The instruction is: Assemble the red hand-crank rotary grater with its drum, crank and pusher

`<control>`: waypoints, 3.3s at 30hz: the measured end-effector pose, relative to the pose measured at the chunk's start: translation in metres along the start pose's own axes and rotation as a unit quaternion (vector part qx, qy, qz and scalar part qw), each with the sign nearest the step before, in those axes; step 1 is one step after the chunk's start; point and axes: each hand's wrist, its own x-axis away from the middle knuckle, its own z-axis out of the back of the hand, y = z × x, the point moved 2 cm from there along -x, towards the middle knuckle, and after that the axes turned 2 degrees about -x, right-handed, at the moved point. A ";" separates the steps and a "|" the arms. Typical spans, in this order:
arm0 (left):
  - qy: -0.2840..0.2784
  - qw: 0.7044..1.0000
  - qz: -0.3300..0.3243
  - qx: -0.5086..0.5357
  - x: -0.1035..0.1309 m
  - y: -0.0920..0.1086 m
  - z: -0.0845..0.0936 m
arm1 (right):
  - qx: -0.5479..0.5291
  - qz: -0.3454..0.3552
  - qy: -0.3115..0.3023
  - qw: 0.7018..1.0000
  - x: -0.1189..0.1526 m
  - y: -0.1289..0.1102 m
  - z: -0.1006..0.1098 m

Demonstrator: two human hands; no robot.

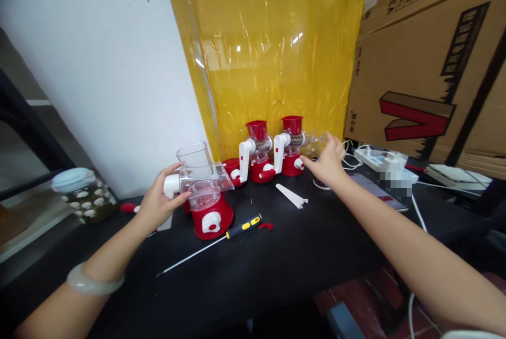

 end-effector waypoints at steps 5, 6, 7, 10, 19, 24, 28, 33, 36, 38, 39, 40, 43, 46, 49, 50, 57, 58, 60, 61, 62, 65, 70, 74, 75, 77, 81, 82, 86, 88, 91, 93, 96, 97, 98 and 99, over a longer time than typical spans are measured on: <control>0.026 0.998 -0.010 -0.052 0.000 -0.006 0.009 | 0.030 -0.214 -0.024 0.976 0.018 0.078 -0.010; 0.032 0.998 -0.014 -0.057 0.001 -0.007 0.010 | 0.027 -0.221 -0.032 0.974 0.022 0.084 -0.015; 0.036 0.998 -0.016 -0.059 0.001 -0.008 0.011 | 0.025 -0.224 -0.038 0.974 0.025 0.088 -0.019; 0.030 0.999 -0.010 -0.045 0.004 -0.013 0.014 | 0.019 -0.233 -0.051 0.971 0.029 0.092 -0.030; 0.004 1.000 0.004 0.026 0.008 -0.015 0.015 | -0.020 -0.117 -0.056 0.991 0.025 0.067 -0.010; -0.001 0.999 -0.002 0.032 0.008 -0.013 0.015 | -0.130 0.085 -0.255 0.955 0.036 -0.018 0.008; -0.003 0.999 -0.008 0.038 0.009 -0.016 0.014 | -0.095 0.216 -0.313 0.920 0.040 -0.081 0.007; -0.005 0.997 0.004 0.081 0.011 -0.013 0.016 | -0.146 0.215 -0.352 0.899 0.034 -0.108 -0.024; -0.010 0.994 0.008 0.109 0.011 -0.014 0.017 | -0.215 0.183 -0.386 0.878 0.035 -0.115 -0.045; -0.012 0.992 0.006 0.122 0.011 -0.017 0.017 | -0.263 0.169 -0.399 0.862 0.039 -0.122 -0.055; -0.013 0.992 0.005 0.123 0.011 -0.018 0.017 | -0.282 0.164 -0.405 0.854 0.041 -0.126 -0.058; -0.013 0.992 0.005 0.124 0.011 -0.020 0.017 | -0.297 0.159 -0.410 0.848 0.043 -0.130 -0.061; -0.019 0.991 0.007 0.134 0.012 -0.023 0.016 | -0.334 0.128 -0.419 0.834 0.050 -0.141 -0.068; -0.020 0.989 0.008 0.147 0.012 -0.023 0.015 | -0.386 0.086 -0.419 0.818 0.056 -0.148 -0.075; -0.019 0.990 0.005 0.141 0.012 -0.024 0.015 | -0.430 0.061 -0.388 0.813 0.062 -0.151 -0.084; -0.019 0.990 0.003 0.136 0.012 -0.024 0.015 | -0.438 0.057 -0.376 0.815 0.065 -0.152 -0.087; -0.005 0.990 0.005 0.142 0.012 -0.024 0.013 | -0.378 0.114 -0.307 0.866 0.097 -0.155 -0.106; 0.000 0.988 0.004 0.153 0.012 -0.024 0.014 | -0.369 0.119 -0.302 0.871 0.100 -0.156 -0.108; 0.012 0.984 0.000 0.176 0.011 -0.024 0.018 | -0.359 0.123 -0.299 0.875 0.104 -0.157 -0.112; 0.018 0.982 0.001 0.189 0.011 -0.024 0.021 | -0.357 0.126 -0.297 0.877 0.105 -0.157 -0.113; 0.022 0.979 0.006 0.204 0.010 -0.024 0.026 | -0.355 0.130 -0.293 0.878 0.105 -0.158 -0.114; 0.034 0.969 0.031 0.241 0.008 -0.023 0.039 | -0.348 0.139 -0.280 0.884 0.104 -0.159 -0.116; 0.041 0.964 0.059 0.254 0.009 -0.021 0.042 | -0.357 0.114 -0.255 0.891 0.109 -0.160 -0.122; 0.023 0.966 0.053 0.254 0.011 -0.020 0.030 | -0.368 0.072 -0.258 0.890 0.114 -0.160 -0.133; 0.021 0.966 0.048 0.252 0.012 -0.020 0.028 | -0.374 0.064 -0.271 0.885 0.114 -0.159 -0.136; 0.019 0.968 0.039 0.246 0.012 -0.020 0.025 | -0.386 0.050 -0.314 0.866 0.114 -0.155 -0.142; 0.015 0.968 0.028 0.248 0.013 -0.019 0.025 | -0.400 0.023 -0.394 0.827 0.110 -0.144 -0.138; 0.013 0.968 0.026 0.250 0.013 -0.019 0.026 | -0.405 0.014 -0.403 0.820 0.109 -0.141 -0.134; 0.013 0.965 0.031 0.259 0.014 -0.017 0.026 | -0.428 -0.015 -0.419 0.801 0.106 -0.139 -0.117; 0.014 0.965 0.035 0.259 0.014 -0.017 0.026 | -0.441 -0.019 -0.422 0.792 0.105 -0.144 -0.111; 0.014 0.968 0.036 0.248 0.013 -0.016 0.026 | -0.452 -0.013 -0.423 0.785 0.101 -0.152 -0.109; 0.012 0.969 0.037 0.243 0.013 -0.016 0.026 | -0.449 -0.016 -0.424 0.787 0.098 -0.155 -0.109; 0.013 0.969 0.035 0.244 0.014 -0.017 0.026 | -0.433 -0.021 -0.416 0.799 0.094 -0.158 -0.108; 0.014 0.969 0.034 0.245 0.014 -0.017 0.025 | -0.432 -0.020 -0.412 0.802 0.093 -0.158 -0.106; 0.014 0.969 0.033 0.246 0.014 -0.017 0.025 | -0.435 -0.019 -0.409 0.802 0.093 -0.159 -0.105; 0.013 0.968 0.032 0.247 0.014 -0.018 0.025 | -0.443 -0.020 -0.407 0.798 0.094 -0.159 -0.104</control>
